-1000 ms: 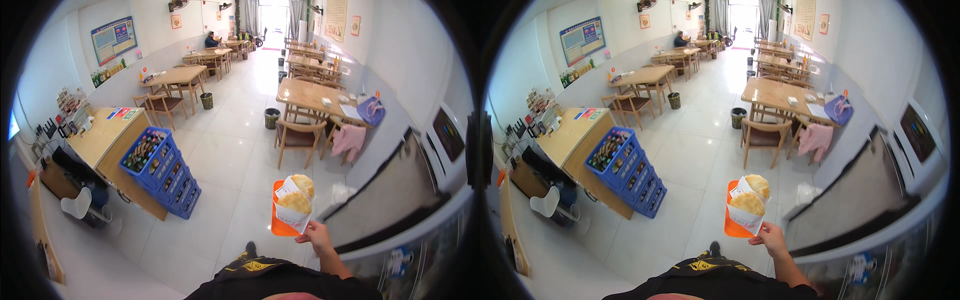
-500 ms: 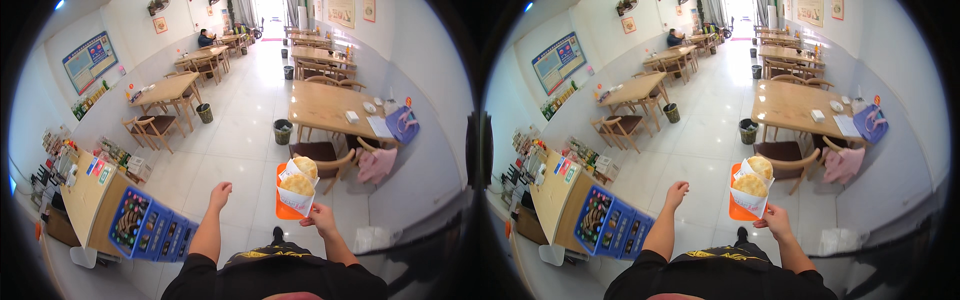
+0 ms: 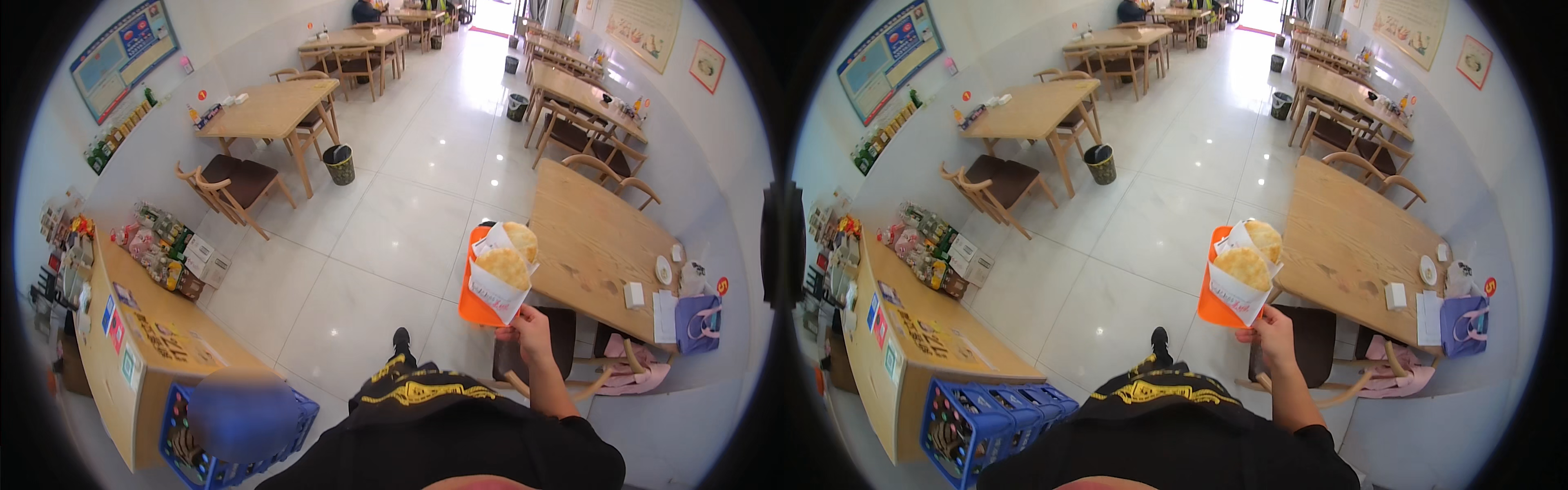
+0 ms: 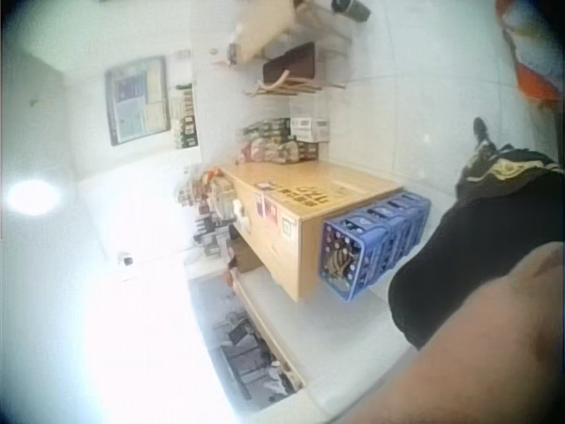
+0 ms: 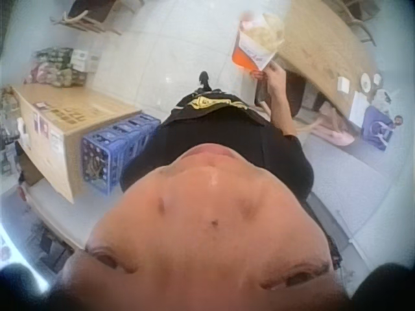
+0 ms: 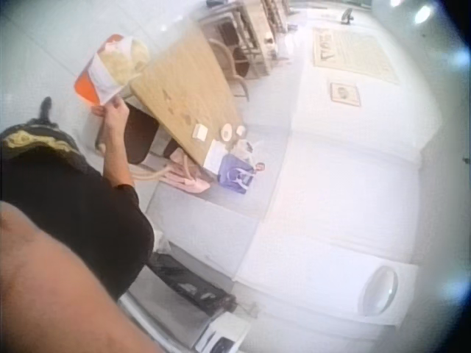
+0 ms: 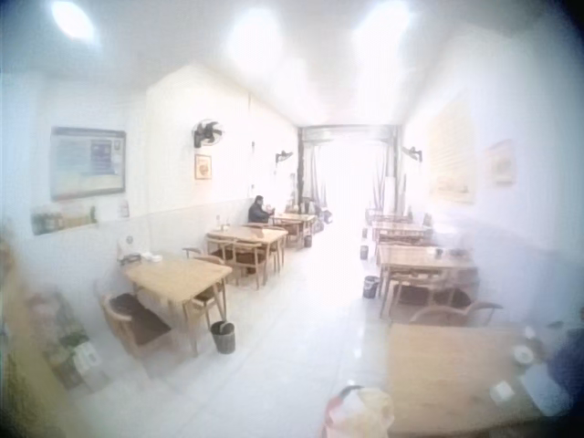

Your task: The person scoops cooked rice from a wok into a round bread roll, wraps it in paper, and places it in a plastic bag. They repeat the process with a second roll and deliver the bag to a customer at a table.

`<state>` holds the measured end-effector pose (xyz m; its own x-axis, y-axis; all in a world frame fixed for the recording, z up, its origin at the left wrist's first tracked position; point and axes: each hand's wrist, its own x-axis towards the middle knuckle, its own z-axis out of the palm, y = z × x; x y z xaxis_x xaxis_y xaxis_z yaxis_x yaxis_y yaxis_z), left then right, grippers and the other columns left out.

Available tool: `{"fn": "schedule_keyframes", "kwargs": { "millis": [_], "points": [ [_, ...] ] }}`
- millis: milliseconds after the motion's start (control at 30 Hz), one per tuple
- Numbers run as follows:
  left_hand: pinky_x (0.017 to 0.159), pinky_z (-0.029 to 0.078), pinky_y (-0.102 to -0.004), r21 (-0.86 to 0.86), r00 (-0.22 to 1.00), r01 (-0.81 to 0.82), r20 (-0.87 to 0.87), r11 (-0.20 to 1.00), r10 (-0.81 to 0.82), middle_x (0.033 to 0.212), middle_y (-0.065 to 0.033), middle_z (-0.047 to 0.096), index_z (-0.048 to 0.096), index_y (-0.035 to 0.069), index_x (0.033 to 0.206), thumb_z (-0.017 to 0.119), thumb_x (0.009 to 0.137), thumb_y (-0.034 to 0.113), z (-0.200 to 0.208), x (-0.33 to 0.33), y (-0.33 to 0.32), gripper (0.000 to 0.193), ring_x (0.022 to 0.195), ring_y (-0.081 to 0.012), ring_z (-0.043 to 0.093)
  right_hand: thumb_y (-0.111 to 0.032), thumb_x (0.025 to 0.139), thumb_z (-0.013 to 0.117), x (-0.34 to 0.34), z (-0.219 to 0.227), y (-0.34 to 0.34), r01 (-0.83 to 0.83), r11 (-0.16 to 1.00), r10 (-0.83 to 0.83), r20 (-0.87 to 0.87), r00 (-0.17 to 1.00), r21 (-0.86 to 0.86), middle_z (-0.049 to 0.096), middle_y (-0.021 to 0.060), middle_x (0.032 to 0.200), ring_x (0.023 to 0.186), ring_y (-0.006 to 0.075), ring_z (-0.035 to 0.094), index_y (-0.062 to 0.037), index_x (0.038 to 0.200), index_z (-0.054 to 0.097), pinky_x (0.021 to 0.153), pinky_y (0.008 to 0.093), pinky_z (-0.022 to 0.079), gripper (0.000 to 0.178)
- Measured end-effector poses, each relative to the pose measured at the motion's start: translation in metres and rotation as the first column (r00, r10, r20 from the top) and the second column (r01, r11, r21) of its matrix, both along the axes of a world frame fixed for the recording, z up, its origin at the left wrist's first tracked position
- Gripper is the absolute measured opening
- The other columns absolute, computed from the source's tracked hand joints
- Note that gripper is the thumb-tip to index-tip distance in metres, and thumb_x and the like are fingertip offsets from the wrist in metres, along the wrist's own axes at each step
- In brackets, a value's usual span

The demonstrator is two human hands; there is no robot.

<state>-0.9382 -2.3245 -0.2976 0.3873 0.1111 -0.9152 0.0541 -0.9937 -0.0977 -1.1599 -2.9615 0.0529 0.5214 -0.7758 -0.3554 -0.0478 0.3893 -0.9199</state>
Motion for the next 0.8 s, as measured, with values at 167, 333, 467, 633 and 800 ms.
{"fn": "schedule_keyframes", "kwargs": {
  "millis": [167,333,467,633,800],
  "points": [
    [0.075,0.053,-0.0473,-0.175,0.981,-0.121,0.13,0.977,0.144,0.083,-0.0226,0.069,0.07,0.002,0.082,0.055,0.084,0.027,0.006,0.216,-0.224,0.029,0.083,-0.0361,0.068,0.003,0.088,0.051,0.116,0.002,-0.118,0.093,0.993,-0.094,0.021,0.995,0.077,0.07,0.016,0.092,0.067,0.0224,0.071,0.0076,0.118,0.06,0.061,0.0316,0.062,0.031],
    [0.056,0.048,-0.0361,-0.682,0.852,0.303,0.507,0.665,0.132,0.078,-0.0098,0.069,0.069,0.004,0.092,0.058,0.088,0.028,0.102,0.478,-0.638,0.027,0.063,-0.0196,0.062,0.003,0.09,0.048,0.214,0.0,-0.239,0.119,0.991,-0.121,0.032,0.992,0.056,0.07,0.0172,0.094,0.07,0.0239,0.072,0.0088,0.122,0.058,0.063,0.0325,0.063,0.035],
    [0.077,0.052,-0.0359,-0.843,0.832,0.451,0.516,0.292,0.205,0.095,-0.0161,0.072,0.07,0.004,0.104,0.057,0.091,0.034,0.178,0.561,-0.881,0.034,0.086,-0.0256,0.069,0.0,0.093,0.048,0.288,-0.013,-0.356,0.112,0.992,-0.115,0.06,0.992,0.053,0.07,0.0174,0.091,0.069,0.0242,0.072,0.0095,0.124,0.056,0.064,0.0324,0.063,0.033],
    [0.079,0.052,-0.0435,-0.664,0.836,0.474,0.546,0.578,-0.058,0.092,-0.0156,0.072,0.07,0.006,0.102,0.058,0.089,0.035,0.107,0.63,-0.944,0.034,0.087,-0.0306,0.068,0.001,0.092,0.049,0.393,-0.012,-0.514,0.113,0.993,-0.115,0.076,0.99,0.04,0.07,0.0183,0.091,0.069,0.0243,0.072,0.0104,0.128,0.053,0.064,0.0321,0.063,0.037],
    [0.078,0.053,-0.046,-0.148,0.926,0.377,0.07,0.914,-0.37,0.09,-0.0159,0.072,0.07,0.009,0.103,0.054,0.089,0.036,0.023,0.646,-0.854,0.034,0.086,-0.0329,0.068,0.002,0.09,0.049,0.496,-0.001,-0.67,0.107,0.994,-0.108,0.05,0.993,0.03,0.069,0.0177,0.091,0.068,0.0244,0.072,0.0114,0.126,0.055,0.063,0.0318,0.063,0.037]
  ]
}}
